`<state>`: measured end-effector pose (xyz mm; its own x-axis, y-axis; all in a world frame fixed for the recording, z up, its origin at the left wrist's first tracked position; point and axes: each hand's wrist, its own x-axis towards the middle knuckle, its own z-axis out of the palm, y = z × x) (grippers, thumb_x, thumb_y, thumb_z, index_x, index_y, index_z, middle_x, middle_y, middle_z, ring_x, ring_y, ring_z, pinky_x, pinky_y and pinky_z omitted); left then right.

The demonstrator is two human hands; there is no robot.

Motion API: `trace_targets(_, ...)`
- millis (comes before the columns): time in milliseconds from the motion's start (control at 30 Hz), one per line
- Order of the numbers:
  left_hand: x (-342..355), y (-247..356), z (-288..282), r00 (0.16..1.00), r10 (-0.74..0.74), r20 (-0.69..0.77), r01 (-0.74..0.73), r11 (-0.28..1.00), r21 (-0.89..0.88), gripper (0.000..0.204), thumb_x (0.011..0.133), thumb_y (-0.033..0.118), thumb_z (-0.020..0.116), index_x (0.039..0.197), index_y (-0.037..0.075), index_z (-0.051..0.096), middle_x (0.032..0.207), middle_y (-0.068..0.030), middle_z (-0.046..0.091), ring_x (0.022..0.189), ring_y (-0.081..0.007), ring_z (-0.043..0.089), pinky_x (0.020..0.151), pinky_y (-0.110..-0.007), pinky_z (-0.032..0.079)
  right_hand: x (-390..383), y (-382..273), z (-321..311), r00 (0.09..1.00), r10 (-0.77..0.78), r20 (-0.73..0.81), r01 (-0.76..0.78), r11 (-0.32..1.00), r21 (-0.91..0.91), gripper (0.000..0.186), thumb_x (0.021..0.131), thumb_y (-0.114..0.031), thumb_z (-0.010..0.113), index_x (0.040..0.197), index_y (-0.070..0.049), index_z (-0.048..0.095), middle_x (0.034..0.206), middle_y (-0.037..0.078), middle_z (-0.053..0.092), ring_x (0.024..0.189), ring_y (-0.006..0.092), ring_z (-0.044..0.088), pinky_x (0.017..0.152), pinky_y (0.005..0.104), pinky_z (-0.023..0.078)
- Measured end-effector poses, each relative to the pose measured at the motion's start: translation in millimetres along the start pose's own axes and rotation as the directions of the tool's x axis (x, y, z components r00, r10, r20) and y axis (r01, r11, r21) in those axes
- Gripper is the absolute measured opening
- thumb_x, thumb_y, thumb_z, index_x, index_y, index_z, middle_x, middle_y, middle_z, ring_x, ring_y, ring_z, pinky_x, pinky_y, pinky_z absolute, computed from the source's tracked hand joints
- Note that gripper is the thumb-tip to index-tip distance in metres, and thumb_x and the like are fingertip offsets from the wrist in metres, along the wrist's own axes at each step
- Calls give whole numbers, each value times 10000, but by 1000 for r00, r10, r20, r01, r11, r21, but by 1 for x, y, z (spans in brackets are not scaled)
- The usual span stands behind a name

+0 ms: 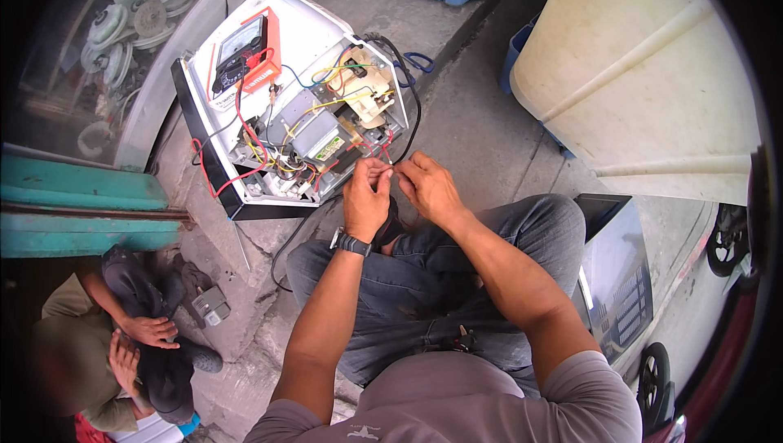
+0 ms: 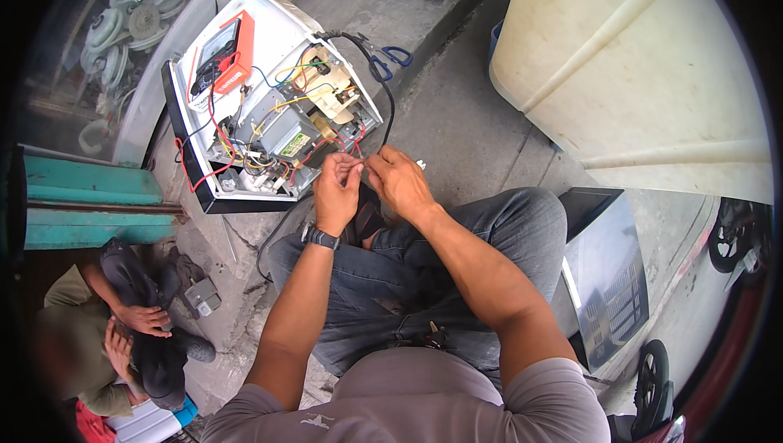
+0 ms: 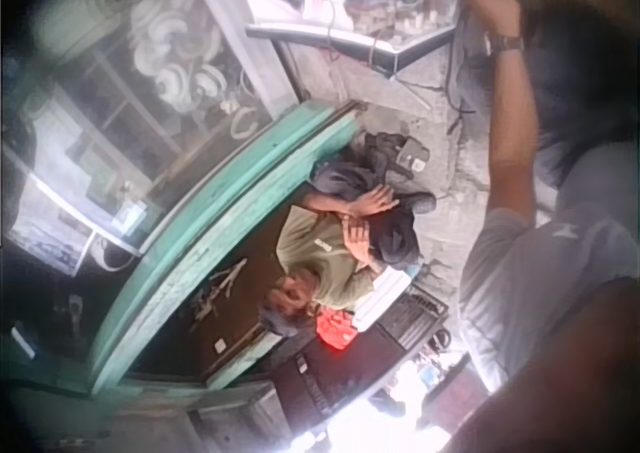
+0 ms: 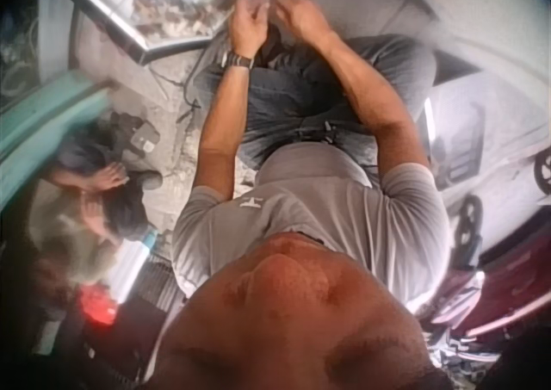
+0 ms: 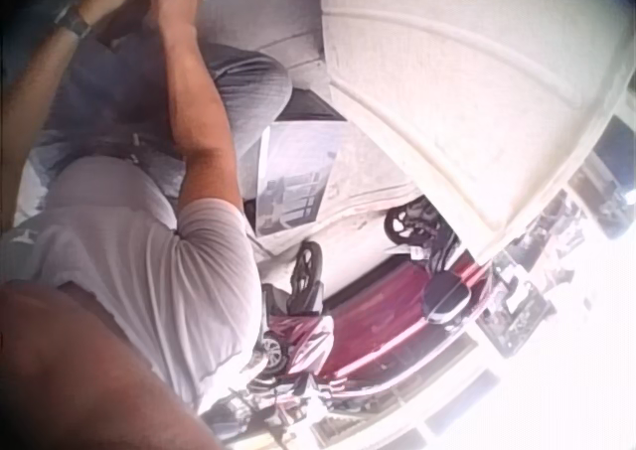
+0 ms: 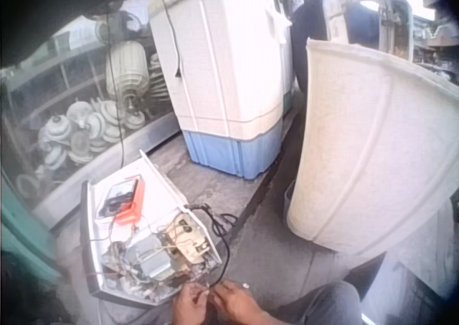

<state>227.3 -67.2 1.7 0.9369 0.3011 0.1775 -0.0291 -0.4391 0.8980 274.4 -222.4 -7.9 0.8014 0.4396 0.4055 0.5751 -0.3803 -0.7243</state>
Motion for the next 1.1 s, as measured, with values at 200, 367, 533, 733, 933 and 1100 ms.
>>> trace_targets(200, -1, 1, -2, 999, 48, 20, -49, 997, 54, 139, 968, -7, 648, 1089, -13, 579, 982, -147, 756, 901, -241, 768, 777, -344, 594, 4, 0, -7, 996, -83, 29, 84, 996, -18, 180, 831, -45, 722, 994, -52, 648, 940, 145, 595, 932, 381, 633, 807, 488, 530)
trace_targets(367, -2, 3, -1, 999, 36, 32, -38, 998, 55, 143, 971, -8, 641, 1100, -18, 579, 1012, -155, 758, 924, -250, 768, 794, -349, 596, 5, 5, -8, 995, 7, 104, -18, 994, 110, 160, 860, -46, 688, 1009, -50, 629, 965, 130, 609, 957, 366, 630, 826, 470, 533)
trace_targets(533, -4, 1, 0, 1000, 15, 17, -16, 999, 36, 178, 968, -10, 638, 1137, -22, 582, 1046, -165, 757, 955, -252, 767, 811, -347, 597, 4, 4, -7, 997, -4, 80, -2, 997, 78, 150, 871, -51, 679, 1012, -58, 628, 961, 126, 609, 952, 358, 630, 825, 460, 537)
trace_targets(733, -5, -5, 1, 1000, 5, -4, -5, 1000, 21, 191, 966, -5, 646, 1145, -21, 584, 1056, -165, 755, 956, -256, 765, 811, -352, 599, 5, 1, -6, 998, -36, 57, 35, 999, 20, 146, 871, -55, 681, 1006, -59, 626, 964, 123, 610, 960, 348, 632, 826, 457, 537)
trace_targets(933, -5, 5, 0, 994, 111, 15, -111, 970, 216, 225, 945, -19, 677, 1150, -9, 585, 1059, -167, 748, 947, -253, 764, 812, -354, 599, 13, 6, -9, 995, -101, 15, 99, 989, 107, 148, 896, -58, 689, 1035, -45, 640, 1012, 135, 644, 981, 362, 652, 833, 442, 545)
trace_targets(1100, -5, 2, -2, 987, 157, 44, -163, 947, 277, 223, 938, -12, 694, 1132, -2, 585, 1034, -162, 747, 950, -265, 763, 805, -363, 598, 13, 12, 0, 997, 59, 44, -68, 967, 247, 133, 938, -80, 701, 1049, -27, 650, 1014, 145, 692, 897, 353, 686, 802, 410, 558)
